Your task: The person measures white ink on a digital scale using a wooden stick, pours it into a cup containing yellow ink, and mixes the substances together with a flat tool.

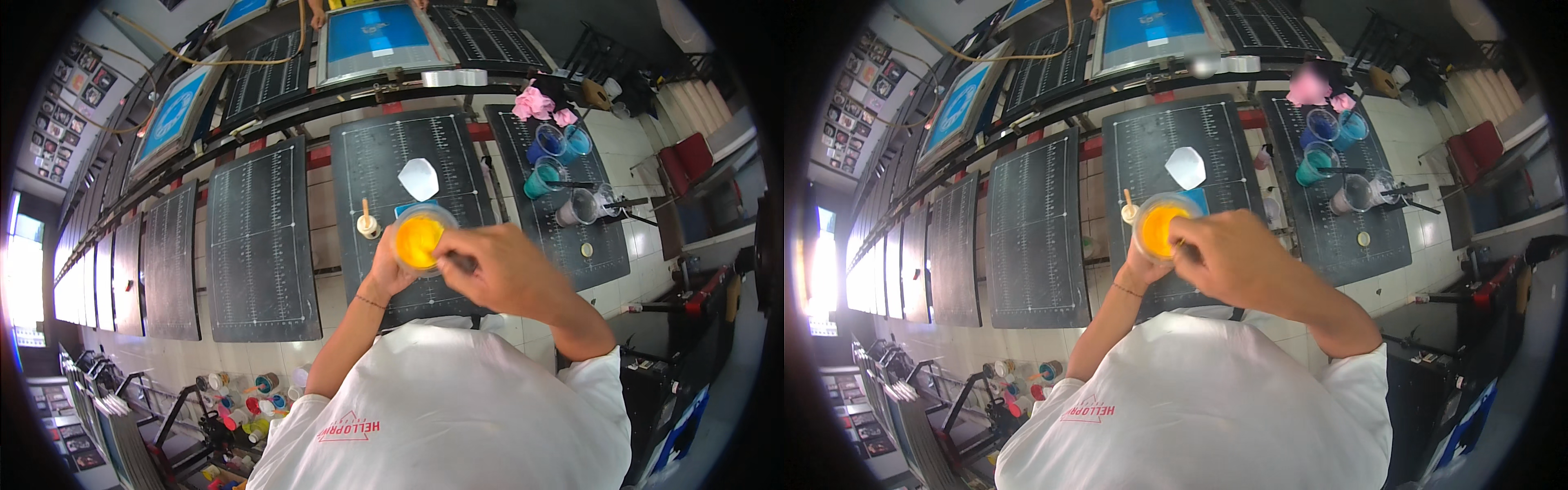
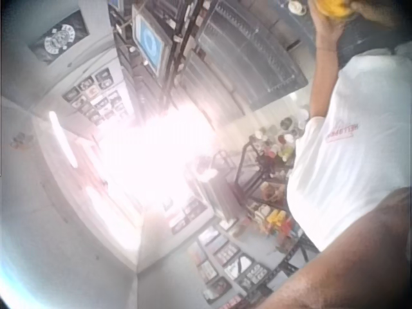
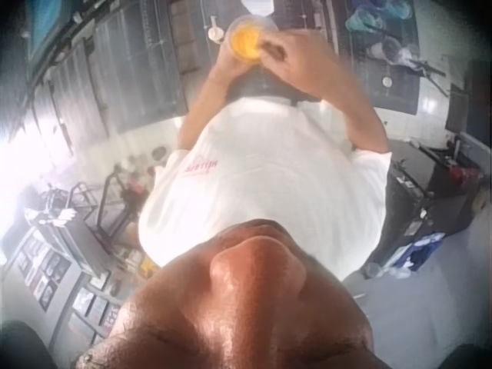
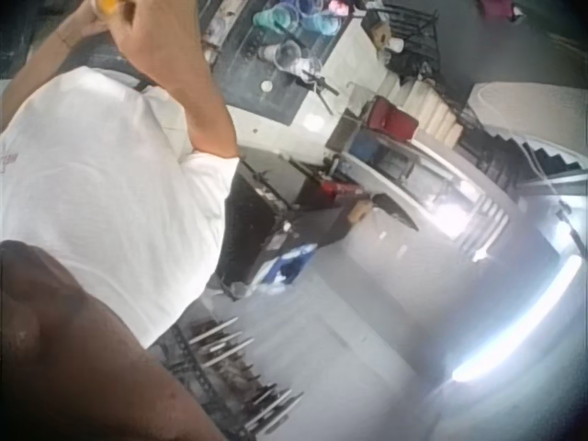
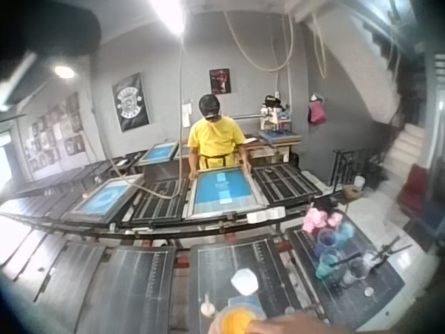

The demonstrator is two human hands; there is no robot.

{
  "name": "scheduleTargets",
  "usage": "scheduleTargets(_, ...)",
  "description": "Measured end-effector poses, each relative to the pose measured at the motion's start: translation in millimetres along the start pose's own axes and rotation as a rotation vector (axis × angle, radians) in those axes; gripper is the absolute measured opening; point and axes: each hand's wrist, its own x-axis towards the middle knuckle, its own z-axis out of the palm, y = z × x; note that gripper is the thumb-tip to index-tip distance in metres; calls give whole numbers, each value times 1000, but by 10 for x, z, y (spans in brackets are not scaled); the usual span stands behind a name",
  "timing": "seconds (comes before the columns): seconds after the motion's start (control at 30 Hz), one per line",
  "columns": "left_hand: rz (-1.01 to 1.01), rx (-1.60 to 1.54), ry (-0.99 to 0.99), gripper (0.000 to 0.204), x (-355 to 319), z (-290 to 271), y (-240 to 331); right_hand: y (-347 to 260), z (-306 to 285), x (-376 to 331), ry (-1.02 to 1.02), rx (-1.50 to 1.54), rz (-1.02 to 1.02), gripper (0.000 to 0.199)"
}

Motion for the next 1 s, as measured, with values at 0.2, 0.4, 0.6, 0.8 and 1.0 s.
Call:
scheduleTargets(0.2, -102, -260, 74, 46, -77, -206, -245, 406, 105, -204, 269, 116, 236, 15)
scheduleTargets(0.4, -310, -94, 212, 57, 43, -134, -623, 812, 237, -684, 415, 214, 409, 34)
scheduleTargets(0.6, -535, 127, 245, 56, 578, 6, -1141, 1168, 75, -1236, 473, 469, 692, 42)
scheduleTargets(0.8, -666, 201, 229, 51, 1243, 40, -1819, 1541, -41, -1729, 758, 570, 835, 44)
scheduleTargets(1.0, -727, 253, 254, 46, 1683, 94, -2218, 1887, -49, -2017, 889, 550, 801, 44)
